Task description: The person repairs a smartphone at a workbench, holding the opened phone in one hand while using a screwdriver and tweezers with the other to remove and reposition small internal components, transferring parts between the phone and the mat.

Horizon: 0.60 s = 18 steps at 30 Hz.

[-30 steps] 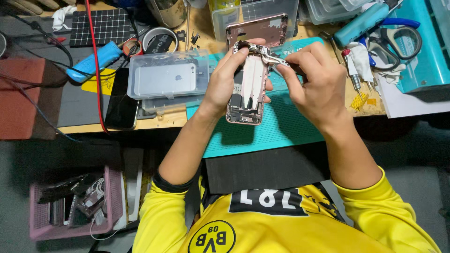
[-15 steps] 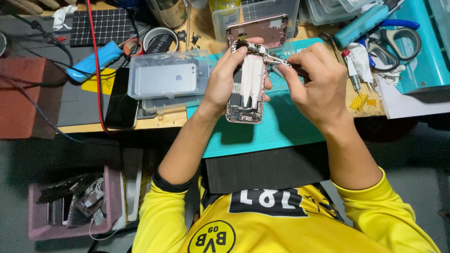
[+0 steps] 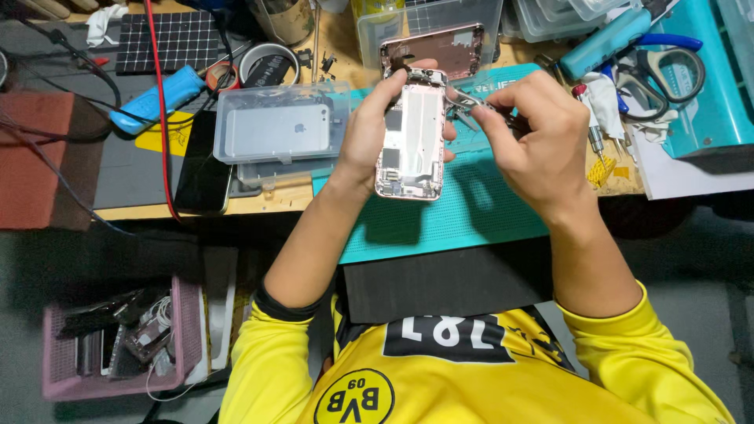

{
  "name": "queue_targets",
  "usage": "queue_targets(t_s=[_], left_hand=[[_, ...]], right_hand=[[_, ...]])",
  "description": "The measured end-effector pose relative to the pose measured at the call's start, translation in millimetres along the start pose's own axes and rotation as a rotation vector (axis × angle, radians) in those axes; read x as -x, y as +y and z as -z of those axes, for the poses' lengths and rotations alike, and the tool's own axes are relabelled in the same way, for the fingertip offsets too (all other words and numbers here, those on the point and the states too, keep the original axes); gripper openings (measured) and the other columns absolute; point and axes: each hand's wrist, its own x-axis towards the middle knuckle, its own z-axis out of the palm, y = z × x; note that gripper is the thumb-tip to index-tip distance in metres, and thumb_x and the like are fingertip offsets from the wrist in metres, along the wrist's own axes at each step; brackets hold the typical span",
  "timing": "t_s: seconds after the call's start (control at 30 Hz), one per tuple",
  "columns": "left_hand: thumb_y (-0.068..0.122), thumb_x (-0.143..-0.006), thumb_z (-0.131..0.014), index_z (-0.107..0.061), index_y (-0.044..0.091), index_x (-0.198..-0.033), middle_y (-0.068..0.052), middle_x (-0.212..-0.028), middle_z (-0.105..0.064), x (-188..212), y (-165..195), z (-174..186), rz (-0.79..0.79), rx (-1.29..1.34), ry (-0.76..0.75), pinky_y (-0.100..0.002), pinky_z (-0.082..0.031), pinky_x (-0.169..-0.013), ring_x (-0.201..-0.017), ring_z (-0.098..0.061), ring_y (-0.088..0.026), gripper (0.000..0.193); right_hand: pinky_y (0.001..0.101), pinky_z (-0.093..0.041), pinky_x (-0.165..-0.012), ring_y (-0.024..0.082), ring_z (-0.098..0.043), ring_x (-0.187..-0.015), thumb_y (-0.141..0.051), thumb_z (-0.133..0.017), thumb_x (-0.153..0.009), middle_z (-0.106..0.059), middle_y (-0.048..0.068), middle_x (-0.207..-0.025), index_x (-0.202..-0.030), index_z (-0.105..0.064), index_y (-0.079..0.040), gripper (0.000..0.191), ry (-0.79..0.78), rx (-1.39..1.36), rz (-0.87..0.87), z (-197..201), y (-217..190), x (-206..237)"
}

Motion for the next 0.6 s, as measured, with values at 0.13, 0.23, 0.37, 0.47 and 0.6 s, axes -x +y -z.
queue_targets(t_s=[0.13, 0.23, 0.37, 0.47, 0.6], left_hand=[[0.033, -0.112, -0.035, -0.049, 0.002, -0.142, -0.024, -0.122, -0.066, -10.6, 1.3, 18.7, 0.034, 0.163, -0.037, -0.053, -0.063, -0.078, -0.092, -0.071, -0.036, 0.045], [0.033, -0.111, -0.035, -0.05, 0.002, -0.141, -0.025, -0.125, -0.066, -15.6, 0.0, 30.2, 0.046, 0.194, -0.001, -0.054, -0.063, -0.081, -0.096, -0.071, -0.037, 0.045], [0.034, -0.111, -0.036, -0.051, 0.004, -0.139, -0.024, -0.123, -0.066, -17.1, -6.1, 34.4, 0.051, 0.242, 0.006, -0.055, -0.063, -0.081, -0.096, -0.071, -0.038, 0.043], [0.034, -0.112, -0.037, -0.051, 0.005, -0.137, -0.023, -0.121, -0.065, -15.3, -9.7, 31.1, 0.034, 0.243, -0.035, -0.059, -0.063, -0.084, -0.098, -0.071, -0.038, 0.041], [0.035, -0.112, -0.038, -0.05, 0.007, -0.137, -0.02, -0.12, -0.065, -11.9, -11.1, 24.0, 0.043, 0.231, -0.019, -0.06, -0.063, -0.084, -0.099, -0.072, -0.038, 0.039]], right_hand=[[0.0251, -0.042, -0.058, 0.012, -0.058, -0.063, -0.004, -0.081, -0.104, -0.065, 0.008, -0.086, -0.097, -0.073, 0.002, 0.013, 0.01, -0.082, -0.054, 0.8, 5.7, -4.8], [0.0248, -0.041, -0.057, 0.011, -0.057, -0.063, -0.004, -0.082, -0.104, -0.065, 0.008, -0.085, -0.097, -0.073, 0.002, 0.013, 0.007, -0.09, -0.061, 0.0, 8.0, -7.3], [0.026, -0.044, -0.062, 0.011, -0.06, -0.065, -0.005, -0.082, -0.104, -0.065, 0.008, -0.086, -0.096, -0.073, 0.002, 0.014, -0.019, -0.102, -0.034, -2.3, 8.3, -10.6], [0.0271, -0.044, -0.06, 0.014, -0.061, -0.068, -0.006, -0.083, -0.101, -0.065, 0.008, -0.088, -0.095, -0.075, 0.002, 0.013, -0.038, -0.07, -0.036, -5.7, 8.0, -14.8], [0.0282, -0.048, -0.06, 0.016, -0.063, -0.069, -0.008, -0.083, -0.101, -0.065, 0.01, -0.089, -0.095, -0.075, 0.002, 0.014, -0.042, -0.044, -0.007, -9.5, 7.2, -17.9]])
